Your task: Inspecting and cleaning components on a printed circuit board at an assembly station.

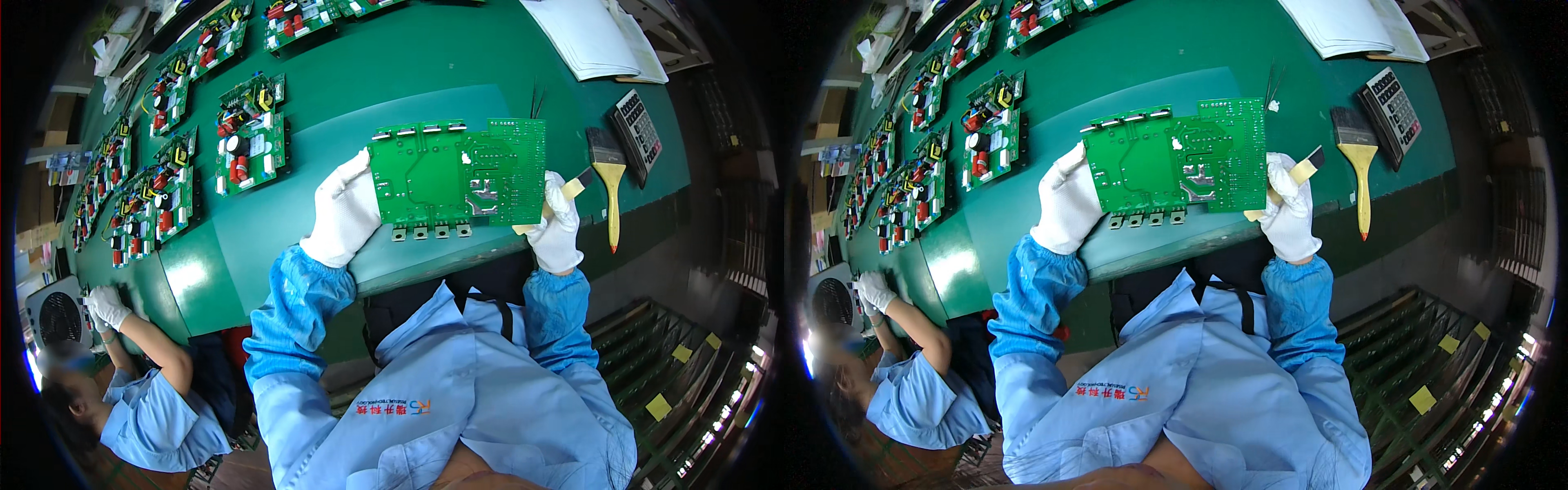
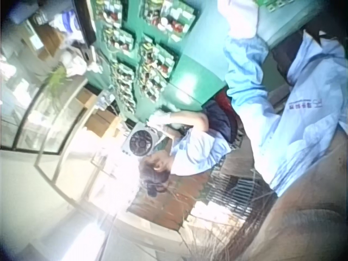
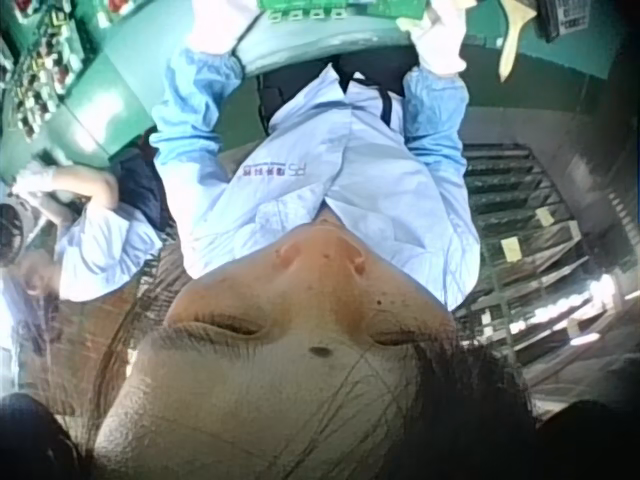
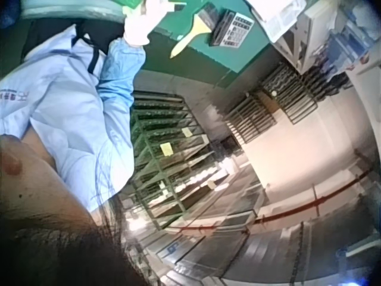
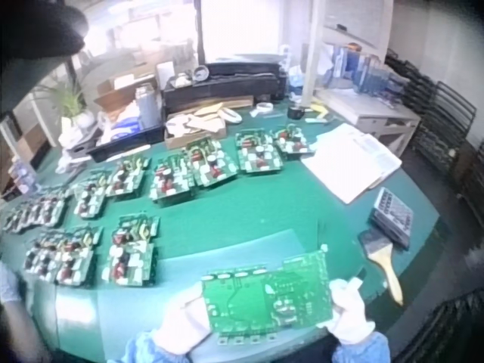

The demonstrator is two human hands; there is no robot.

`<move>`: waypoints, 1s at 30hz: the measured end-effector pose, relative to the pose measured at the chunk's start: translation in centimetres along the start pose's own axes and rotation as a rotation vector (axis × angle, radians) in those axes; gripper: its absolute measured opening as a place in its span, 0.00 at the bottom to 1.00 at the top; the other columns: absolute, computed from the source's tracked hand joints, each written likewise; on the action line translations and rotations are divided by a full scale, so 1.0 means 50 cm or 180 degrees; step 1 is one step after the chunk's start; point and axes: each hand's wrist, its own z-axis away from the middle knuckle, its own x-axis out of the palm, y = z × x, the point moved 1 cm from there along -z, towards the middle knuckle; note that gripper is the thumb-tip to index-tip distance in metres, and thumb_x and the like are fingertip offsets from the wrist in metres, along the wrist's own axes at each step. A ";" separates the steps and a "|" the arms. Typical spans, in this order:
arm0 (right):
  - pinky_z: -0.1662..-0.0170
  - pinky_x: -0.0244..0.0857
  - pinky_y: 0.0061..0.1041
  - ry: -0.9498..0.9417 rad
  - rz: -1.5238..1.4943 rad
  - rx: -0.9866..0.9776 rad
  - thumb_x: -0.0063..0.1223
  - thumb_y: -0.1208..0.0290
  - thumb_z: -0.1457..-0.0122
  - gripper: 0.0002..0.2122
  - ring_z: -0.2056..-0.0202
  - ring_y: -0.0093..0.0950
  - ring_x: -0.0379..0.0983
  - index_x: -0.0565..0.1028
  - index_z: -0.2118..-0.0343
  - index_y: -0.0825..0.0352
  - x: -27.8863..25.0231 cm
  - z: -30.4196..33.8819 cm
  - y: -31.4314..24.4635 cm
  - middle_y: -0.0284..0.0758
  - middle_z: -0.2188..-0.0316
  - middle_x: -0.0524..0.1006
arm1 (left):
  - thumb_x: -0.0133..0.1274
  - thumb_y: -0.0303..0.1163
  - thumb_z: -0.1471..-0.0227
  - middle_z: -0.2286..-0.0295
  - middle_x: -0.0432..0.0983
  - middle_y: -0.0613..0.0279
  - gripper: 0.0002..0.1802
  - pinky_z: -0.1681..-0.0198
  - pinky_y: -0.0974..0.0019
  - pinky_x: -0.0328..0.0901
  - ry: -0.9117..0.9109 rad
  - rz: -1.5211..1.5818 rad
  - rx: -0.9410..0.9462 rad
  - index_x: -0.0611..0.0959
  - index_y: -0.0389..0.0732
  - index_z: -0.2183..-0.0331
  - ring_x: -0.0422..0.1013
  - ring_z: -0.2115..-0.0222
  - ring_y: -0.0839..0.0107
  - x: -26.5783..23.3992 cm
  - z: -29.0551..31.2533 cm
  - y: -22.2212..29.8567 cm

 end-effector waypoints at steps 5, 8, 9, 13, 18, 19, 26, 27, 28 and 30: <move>0.78 0.61 0.12 -0.0085 -0.0204 0.0019 0.50 0.70 0.39 0.10 0.76 0.14 0.70 0.71 0.57 0.68 -0.034 -0.004 0.013 0.31 0.68 0.76 | 0.41 0.42 0.40 0.52 0.72 0.55 0.24 0.48 0.56 0.60 0.0030 -0.0014 0.0055 0.73 0.36 0.50 0.69 0.52 0.62 0.006 0.001 -0.001; 0.77 0.61 0.12 -0.0151 -0.0203 0.0070 0.50 0.71 0.39 0.10 0.76 0.14 0.70 0.71 0.57 0.68 -0.037 -0.006 0.012 0.30 0.67 0.75 | 0.43 0.42 0.42 0.52 0.72 0.55 0.24 0.48 0.54 0.61 0.0156 -0.0020 0.0084 0.73 0.37 0.50 0.68 0.52 0.61 0.001 0.001 -0.001; 0.77 0.61 0.11 -0.0156 -0.0191 0.0092 0.49 0.71 0.39 0.10 0.76 0.14 0.70 0.71 0.57 0.69 -0.037 -0.005 0.012 0.30 0.67 0.75 | 0.43 0.42 0.43 0.52 0.72 0.56 0.24 0.48 0.53 0.61 0.0202 -0.0014 0.0080 0.73 0.37 0.50 0.68 0.52 0.60 -0.002 0.000 -0.002; 0.76 0.61 0.11 -0.0093 -0.0115 -0.0004 0.49 0.71 0.39 0.10 0.73 0.14 0.71 0.72 0.57 0.68 -0.028 -0.001 0.011 0.29 0.67 0.76 | 0.43 0.42 0.42 0.52 0.72 0.55 0.24 0.47 0.54 0.60 0.0200 -0.0016 0.0136 0.73 0.37 0.50 0.68 0.51 0.60 -0.003 -0.001 -0.004; 0.73 0.63 0.10 -0.0363 -0.0321 0.0099 0.51 0.70 0.40 0.10 0.69 0.15 0.72 0.73 0.58 0.69 -0.037 0.000 0.006 0.30 0.66 0.76 | 0.42 0.41 0.41 0.52 0.72 0.54 0.23 0.46 0.55 0.59 0.0124 -0.0012 0.0154 0.72 0.36 0.49 0.68 0.51 0.60 0.009 -0.001 -0.002; 0.75 0.62 0.11 -0.0250 -0.0230 0.0084 0.51 0.70 0.40 0.10 0.72 0.15 0.71 0.72 0.57 0.68 -0.037 0.001 0.005 0.29 0.66 0.76 | 0.42 0.41 0.41 0.52 0.72 0.54 0.23 0.46 0.55 0.59 0.0099 -0.0016 0.0166 0.72 0.36 0.49 0.68 0.51 0.60 0.010 -0.001 -0.003; 0.75 0.61 0.12 -0.0216 -0.0166 0.0081 0.52 0.70 0.41 0.12 0.72 0.15 0.70 0.73 0.57 0.68 -0.029 0.001 0.007 0.30 0.66 0.76 | 0.41 0.41 0.41 0.50 0.70 0.53 0.25 0.46 0.54 0.59 0.0058 -0.0097 0.0274 0.71 0.36 0.48 0.67 0.51 0.59 0.010 -0.002 -0.005; 0.72 0.62 0.12 -0.0346 -0.0194 0.0089 0.52 0.69 0.41 0.12 0.69 0.16 0.72 0.73 0.57 0.70 -0.032 0.000 0.006 0.30 0.65 0.77 | 0.41 0.41 0.41 0.50 0.70 0.53 0.25 0.46 0.54 0.59 0.0059 -0.0086 0.0282 0.71 0.35 0.48 0.67 0.51 0.59 0.011 -0.003 -0.005; 0.72 0.62 0.12 -0.0377 -0.0183 0.0093 0.52 0.69 0.41 0.12 0.69 0.16 0.72 0.74 0.57 0.70 -0.033 -0.001 0.005 0.30 0.65 0.77 | 0.41 0.41 0.41 0.50 0.70 0.53 0.25 0.46 0.54 0.59 0.0064 -0.0101 0.0281 0.71 0.35 0.48 0.67 0.51 0.59 0.008 -0.004 -0.005; 0.71 0.62 0.12 -0.0445 -0.0160 0.0108 0.52 0.69 0.41 0.12 0.69 0.16 0.72 0.74 0.58 0.69 -0.028 -0.002 0.002 0.30 0.65 0.77 | 0.41 0.41 0.41 0.51 0.70 0.52 0.24 0.46 0.54 0.60 0.0080 -0.0131 0.0286 0.71 0.35 0.48 0.67 0.51 0.59 0.002 -0.006 -0.005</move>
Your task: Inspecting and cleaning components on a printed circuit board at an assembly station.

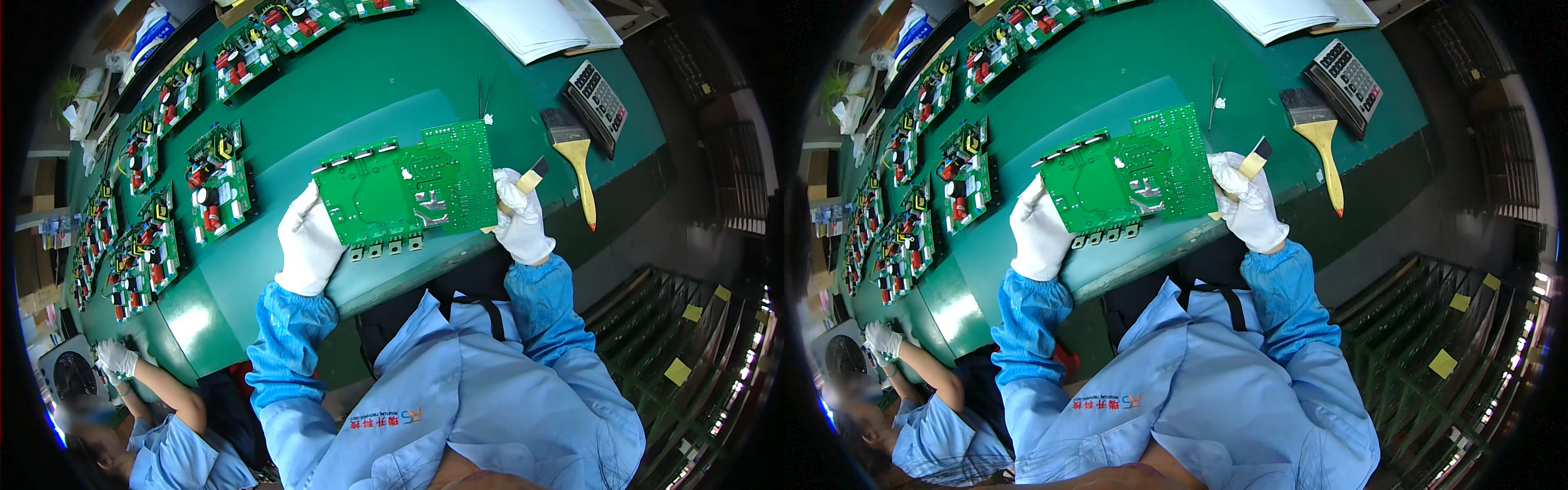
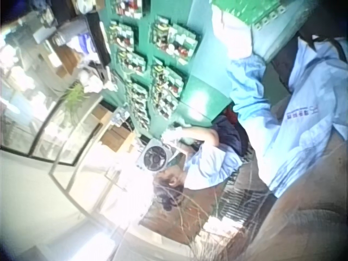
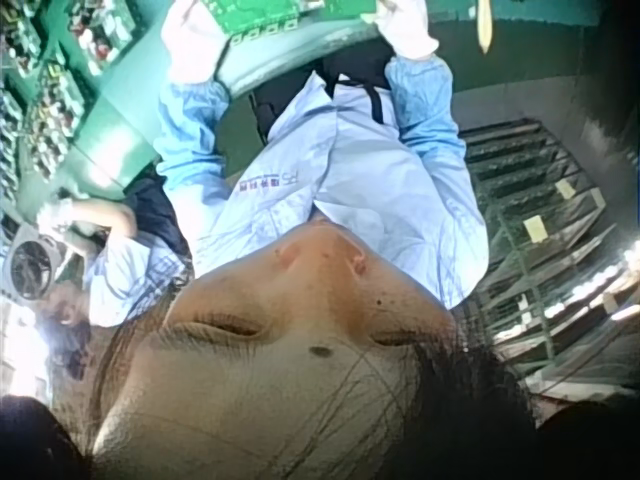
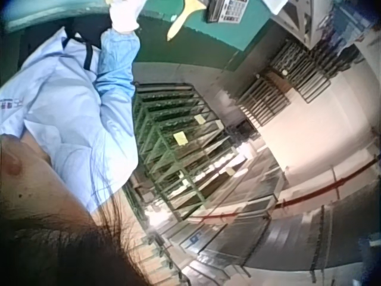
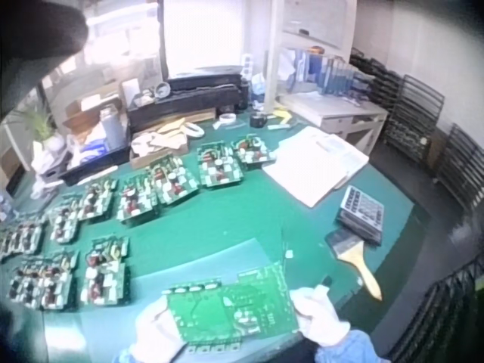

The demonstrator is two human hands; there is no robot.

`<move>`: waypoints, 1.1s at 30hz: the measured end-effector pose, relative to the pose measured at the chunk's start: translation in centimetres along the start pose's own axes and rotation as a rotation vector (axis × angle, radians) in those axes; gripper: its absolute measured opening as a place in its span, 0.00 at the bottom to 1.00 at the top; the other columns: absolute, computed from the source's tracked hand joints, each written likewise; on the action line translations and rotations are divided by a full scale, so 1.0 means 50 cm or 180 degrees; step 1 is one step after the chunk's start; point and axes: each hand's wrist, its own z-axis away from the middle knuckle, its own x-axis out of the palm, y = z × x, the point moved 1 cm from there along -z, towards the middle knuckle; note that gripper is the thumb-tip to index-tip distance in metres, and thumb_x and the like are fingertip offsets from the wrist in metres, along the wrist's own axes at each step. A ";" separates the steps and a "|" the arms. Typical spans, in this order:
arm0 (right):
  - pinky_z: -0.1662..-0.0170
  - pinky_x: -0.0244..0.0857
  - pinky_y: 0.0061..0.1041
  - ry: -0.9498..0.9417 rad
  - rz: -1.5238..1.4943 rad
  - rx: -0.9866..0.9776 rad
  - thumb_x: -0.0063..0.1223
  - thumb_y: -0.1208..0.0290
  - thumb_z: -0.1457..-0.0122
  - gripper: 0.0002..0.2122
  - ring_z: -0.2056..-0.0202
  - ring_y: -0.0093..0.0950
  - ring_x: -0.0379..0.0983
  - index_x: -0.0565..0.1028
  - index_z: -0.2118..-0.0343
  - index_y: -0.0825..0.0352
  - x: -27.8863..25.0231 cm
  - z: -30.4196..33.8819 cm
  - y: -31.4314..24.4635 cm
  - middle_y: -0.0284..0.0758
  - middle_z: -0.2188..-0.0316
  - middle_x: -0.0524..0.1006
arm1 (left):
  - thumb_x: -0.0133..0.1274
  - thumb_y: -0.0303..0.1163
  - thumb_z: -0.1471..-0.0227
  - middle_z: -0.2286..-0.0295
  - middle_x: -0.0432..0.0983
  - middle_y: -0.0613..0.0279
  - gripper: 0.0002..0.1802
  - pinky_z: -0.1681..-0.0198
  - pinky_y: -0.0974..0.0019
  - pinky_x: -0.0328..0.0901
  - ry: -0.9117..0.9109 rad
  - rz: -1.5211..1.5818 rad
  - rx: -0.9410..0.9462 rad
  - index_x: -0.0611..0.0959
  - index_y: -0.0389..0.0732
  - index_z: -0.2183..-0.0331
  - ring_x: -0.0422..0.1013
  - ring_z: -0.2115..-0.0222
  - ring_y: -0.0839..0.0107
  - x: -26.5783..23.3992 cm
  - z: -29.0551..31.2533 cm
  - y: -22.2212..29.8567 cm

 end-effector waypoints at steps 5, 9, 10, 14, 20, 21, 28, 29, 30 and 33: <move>0.73 0.60 0.11 0.0204 0.0016 -0.0019 0.52 0.69 0.41 0.11 0.71 0.14 0.71 0.75 0.59 0.69 0.013 0.001 0.000 0.28 0.66 0.76 | 0.40 0.39 0.41 0.52 0.71 0.53 0.23 0.47 0.54 0.61 -0.0038 0.0043 0.0001 0.72 0.34 0.50 0.68 0.51 0.60 0.007 0.002 0.001; 0.77 0.55 0.11 0.0193 0.0027 0.0035 0.53 0.69 0.41 0.10 0.76 0.11 0.67 0.75 0.60 0.68 0.008 0.001 -0.002 0.26 0.69 0.76 | 0.40 0.39 0.40 0.52 0.72 0.53 0.22 0.46 0.55 0.61 0.0021 0.0075 -0.0012 0.72 0.34 0.50 0.69 0.51 0.61 0.006 0.002 0.001; 0.77 0.54 0.11 0.0233 0.0055 0.0038 0.54 0.69 0.41 0.10 0.77 0.11 0.65 0.75 0.60 0.67 0.010 0.000 -0.002 0.26 0.69 0.76 | 0.40 0.39 0.40 0.52 0.72 0.54 0.22 0.46 0.55 0.61 0.0016 0.0087 -0.0016 0.72 0.34 0.50 0.69 0.51 0.61 0.005 0.002 0.001; 0.79 0.50 0.11 0.0395 0.0122 0.0005 0.54 0.68 0.42 0.10 0.79 0.10 0.61 0.75 0.61 0.67 0.015 -0.002 0.002 0.24 0.71 0.75 | 0.39 0.38 0.40 0.53 0.72 0.54 0.22 0.47 0.55 0.61 0.0009 0.0111 0.0003 0.73 0.34 0.51 0.69 0.52 0.61 0.006 0.003 0.000; 0.80 0.49 0.11 0.0393 0.0176 -0.0023 0.55 0.67 0.42 0.10 0.82 0.10 0.58 0.75 0.61 0.67 0.016 -0.004 0.001 0.23 0.74 0.73 | 0.41 0.40 0.41 0.52 0.71 0.54 0.23 0.48 0.55 0.62 0.0076 -0.0057 0.0075 0.72 0.36 0.50 0.69 0.52 0.60 0.003 0.002 -0.002; 0.80 0.48 0.11 0.0419 0.0193 -0.0028 0.54 0.67 0.42 0.10 0.82 0.10 0.58 0.75 0.61 0.67 0.019 -0.003 0.000 0.23 0.74 0.73 | 0.41 0.40 0.41 0.52 0.71 0.54 0.23 0.48 0.55 0.62 0.0066 -0.0043 0.0062 0.72 0.36 0.50 0.69 0.52 0.60 0.001 0.002 -0.001; 0.80 0.49 0.11 0.0416 0.0257 -0.0030 0.53 0.66 0.42 0.11 0.82 0.10 0.58 0.75 0.60 0.67 0.017 -0.004 0.000 0.23 0.73 0.73 | 0.41 0.39 0.41 0.54 0.73 0.55 0.22 0.49 0.55 0.63 0.0096 0.0086 -0.0011 0.74 0.35 0.51 0.70 0.53 0.61 0.011 0.004 0.001; 0.80 0.49 0.11 0.0408 0.0246 -0.0030 0.53 0.66 0.42 0.11 0.81 0.10 0.58 0.75 0.60 0.67 0.013 -0.004 0.002 0.23 0.73 0.73 | 0.41 0.39 0.41 0.54 0.73 0.54 0.22 0.49 0.55 0.63 0.0081 0.0094 -0.0009 0.74 0.35 0.51 0.70 0.53 0.61 0.012 0.004 0.001; 0.80 0.49 0.11 0.0407 0.0237 -0.0026 0.53 0.66 0.42 0.11 0.81 0.10 0.58 0.75 0.60 0.67 0.010 -0.005 0.004 0.24 0.73 0.73 | 0.41 0.39 0.41 0.54 0.73 0.54 0.22 0.49 0.55 0.63 0.0070 0.0106 -0.0012 0.73 0.35 0.51 0.70 0.53 0.61 0.011 0.004 0.001; 0.80 0.49 0.11 0.0482 0.0259 -0.0017 0.54 0.66 0.42 0.11 0.81 0.10 0.59 0.75 0.60 0.67 0.014 -0.005 0.002 0.24 0.72 0.74 | 0.41 0.39 0.41 0.54 0.72 0.54 0.22 0.48 0.55 0.63 0.0008 0.0094 -0.0005 0.73 0.34 0.51 0.69 0.53 0.61 -0.004 0.000 0.000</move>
